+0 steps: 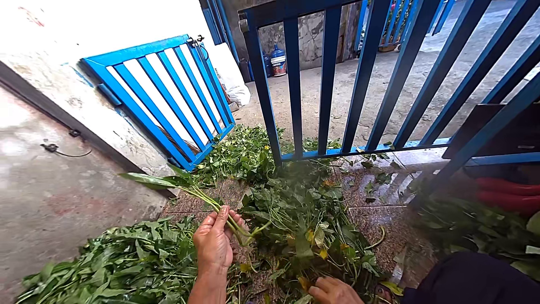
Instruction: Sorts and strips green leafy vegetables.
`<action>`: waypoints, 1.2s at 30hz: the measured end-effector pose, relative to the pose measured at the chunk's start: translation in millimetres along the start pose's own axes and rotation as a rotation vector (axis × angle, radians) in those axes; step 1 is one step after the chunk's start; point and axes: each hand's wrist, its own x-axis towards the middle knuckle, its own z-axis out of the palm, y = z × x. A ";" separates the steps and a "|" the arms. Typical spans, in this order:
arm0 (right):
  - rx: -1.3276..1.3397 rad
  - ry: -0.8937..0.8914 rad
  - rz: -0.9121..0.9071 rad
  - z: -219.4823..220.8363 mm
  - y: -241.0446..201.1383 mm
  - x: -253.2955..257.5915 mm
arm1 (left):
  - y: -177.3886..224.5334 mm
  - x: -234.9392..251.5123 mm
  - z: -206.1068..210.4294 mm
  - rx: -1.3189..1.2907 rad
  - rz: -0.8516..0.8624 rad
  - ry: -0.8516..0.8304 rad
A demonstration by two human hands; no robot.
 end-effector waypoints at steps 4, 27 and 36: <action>-0.005 -0.609 0.526 -56.1 19.2 34.7 | 2.5 0.1 -5.5 -0.042 -0.028 -0.247; 0.574 0.943 -0.226 -141.0 -90.0 157.9 | -13.5 -1.2 -14.5 -0.120 0.033 -1.178; 0.476 0.887 -0.078 -157.9 -100.6 172.9 | -19.9 -8.1 -7.8 -0.153 -0.008 -1.123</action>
